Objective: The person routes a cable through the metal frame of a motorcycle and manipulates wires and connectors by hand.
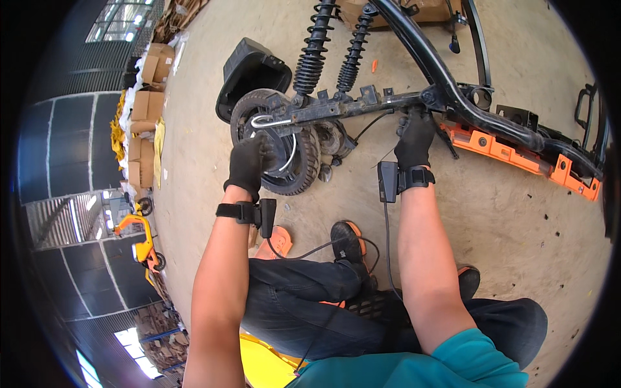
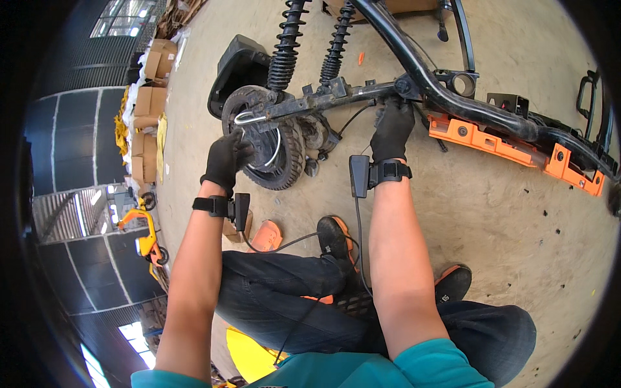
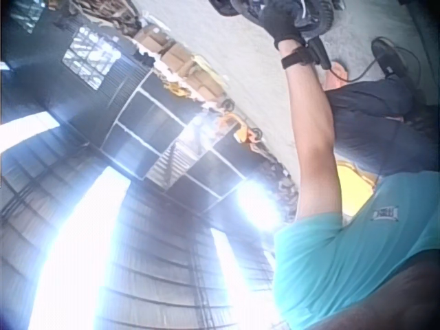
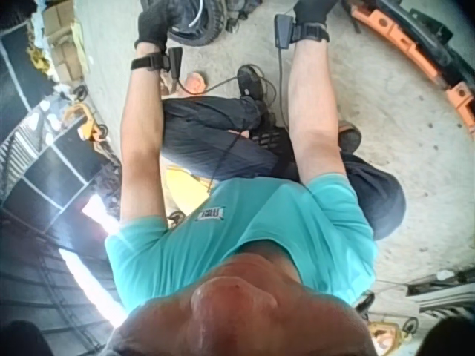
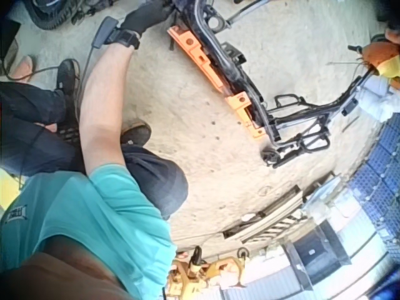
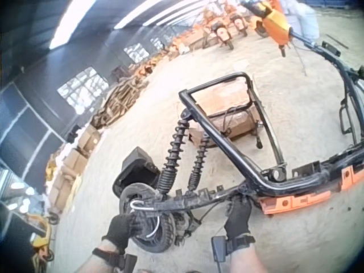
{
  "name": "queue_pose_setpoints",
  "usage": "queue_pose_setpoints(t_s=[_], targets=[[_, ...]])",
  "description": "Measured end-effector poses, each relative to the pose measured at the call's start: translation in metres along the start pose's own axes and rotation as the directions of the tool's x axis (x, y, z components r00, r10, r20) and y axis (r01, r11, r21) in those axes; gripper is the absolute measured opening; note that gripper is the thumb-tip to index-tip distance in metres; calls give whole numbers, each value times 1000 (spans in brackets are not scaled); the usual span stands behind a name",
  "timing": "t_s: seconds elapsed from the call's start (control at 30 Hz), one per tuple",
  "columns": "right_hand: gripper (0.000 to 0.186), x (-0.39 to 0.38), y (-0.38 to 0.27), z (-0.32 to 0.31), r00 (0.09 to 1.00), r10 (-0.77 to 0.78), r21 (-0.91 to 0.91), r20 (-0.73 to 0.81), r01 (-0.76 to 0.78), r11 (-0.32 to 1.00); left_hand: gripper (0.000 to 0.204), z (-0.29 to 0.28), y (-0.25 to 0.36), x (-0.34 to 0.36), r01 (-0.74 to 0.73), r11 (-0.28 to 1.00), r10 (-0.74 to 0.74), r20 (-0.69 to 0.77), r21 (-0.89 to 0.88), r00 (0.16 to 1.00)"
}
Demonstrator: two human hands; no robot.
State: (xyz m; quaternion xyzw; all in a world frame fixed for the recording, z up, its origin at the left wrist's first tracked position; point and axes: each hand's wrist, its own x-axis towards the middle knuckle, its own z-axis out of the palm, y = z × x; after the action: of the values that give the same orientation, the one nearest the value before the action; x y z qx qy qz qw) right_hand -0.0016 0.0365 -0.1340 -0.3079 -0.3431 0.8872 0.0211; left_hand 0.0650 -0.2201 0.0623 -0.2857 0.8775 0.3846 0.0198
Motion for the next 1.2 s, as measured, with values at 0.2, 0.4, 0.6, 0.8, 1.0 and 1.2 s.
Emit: queue_pose_setpoints(t_s=[0.2, 0.4, 0.6, 0.8, 1.0, 1.2], targets=[[8, -2, -8, -1, 997, 65, 91, 37, -68, 994, 36, 25, 8, 4, -683, 520, 721, 165, 514, 673], [8, -3, -8, 4, 998, 41, 105, -38, -37, 994, 21, 22, 0, 28, -535, 727, 508, 189, 430, 841], [6, -8, -12, 6, 994, 92, 152, 53, -100, 983, 18, 32, 23, 16, -466, 704, 455, 163, 536, 876], [4, -4, -15, 4, 985, 170, 255, 31, -173, 951, 19, 38, 21, 27, -587, 547, 594, 217, 597, 775], [15, 2, 12, -2, 1000, -6, 224, 4, 5, 975, 17, 33, -4, 47, -619, 507, 577, 297, 600, 761], [17, -5, 25, 5, 803, -592, -319, -69, 545, 776, 8, 30, 13, 41, -578, 601, 513, 287, 553, 809]])
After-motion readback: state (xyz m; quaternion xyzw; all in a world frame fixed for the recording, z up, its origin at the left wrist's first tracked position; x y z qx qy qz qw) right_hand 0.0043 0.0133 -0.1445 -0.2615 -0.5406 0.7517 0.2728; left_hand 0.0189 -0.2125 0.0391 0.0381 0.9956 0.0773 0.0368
